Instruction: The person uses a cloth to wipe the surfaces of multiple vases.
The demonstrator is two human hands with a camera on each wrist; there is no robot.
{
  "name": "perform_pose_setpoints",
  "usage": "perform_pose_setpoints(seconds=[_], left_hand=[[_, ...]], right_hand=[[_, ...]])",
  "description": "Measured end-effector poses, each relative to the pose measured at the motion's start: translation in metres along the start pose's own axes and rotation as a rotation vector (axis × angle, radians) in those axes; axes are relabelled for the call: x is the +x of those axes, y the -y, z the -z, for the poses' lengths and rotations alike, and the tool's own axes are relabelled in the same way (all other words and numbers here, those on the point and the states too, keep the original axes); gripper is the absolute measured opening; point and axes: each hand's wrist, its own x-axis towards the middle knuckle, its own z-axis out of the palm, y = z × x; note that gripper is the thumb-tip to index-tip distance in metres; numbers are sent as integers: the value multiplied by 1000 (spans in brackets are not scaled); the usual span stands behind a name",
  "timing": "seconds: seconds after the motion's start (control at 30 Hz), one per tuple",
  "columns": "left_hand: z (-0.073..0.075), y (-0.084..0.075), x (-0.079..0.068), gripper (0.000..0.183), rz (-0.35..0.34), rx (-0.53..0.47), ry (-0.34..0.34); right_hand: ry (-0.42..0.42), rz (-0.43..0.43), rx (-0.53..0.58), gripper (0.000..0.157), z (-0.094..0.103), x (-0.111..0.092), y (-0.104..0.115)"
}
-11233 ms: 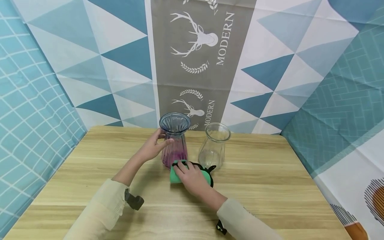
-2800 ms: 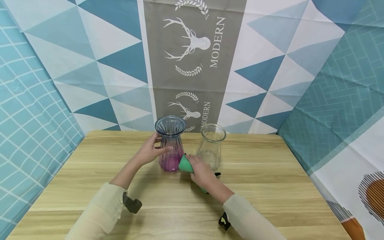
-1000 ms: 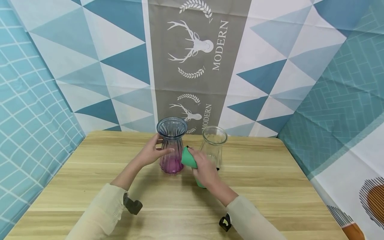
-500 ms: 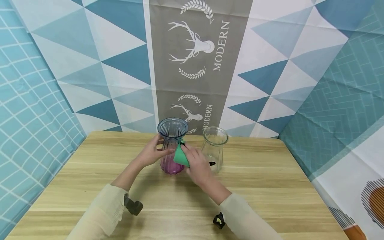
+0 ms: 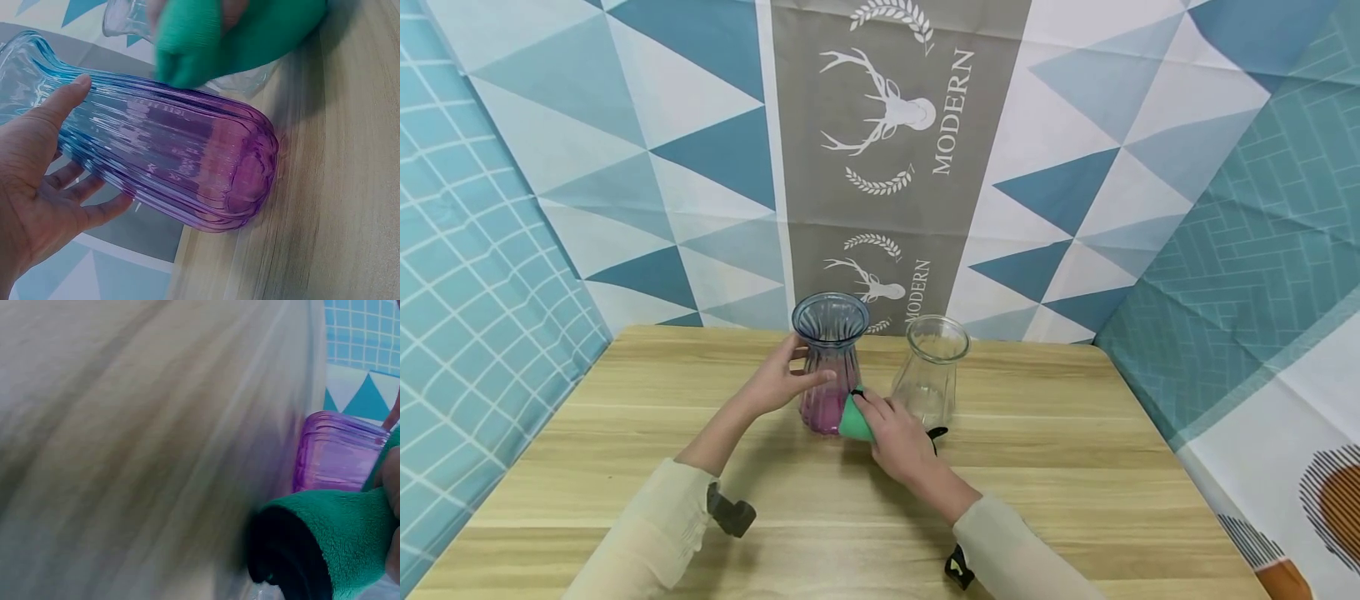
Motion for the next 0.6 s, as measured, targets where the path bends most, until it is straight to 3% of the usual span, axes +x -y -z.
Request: perform_pose_setpoints(seconds=[0.17, 0.3, 0.43, 0.6], left_hand=[[0, 3, 1, 77, -6, -5, -2], [0, 3, 0, 78, 6, 20, -2], [1, 3, -1, 80, 9, 23, 7], [3, 2, -1, 82, 4, 30, 20]], right_hand=[[180, -38, 14, 55, -3, -6, -1], [232, -48, 60, 57, -2, -9, -3], [142, -86, 140, 65, 2, -8, -8], [-128, -108, 205, 74, 10, 1, -14]])
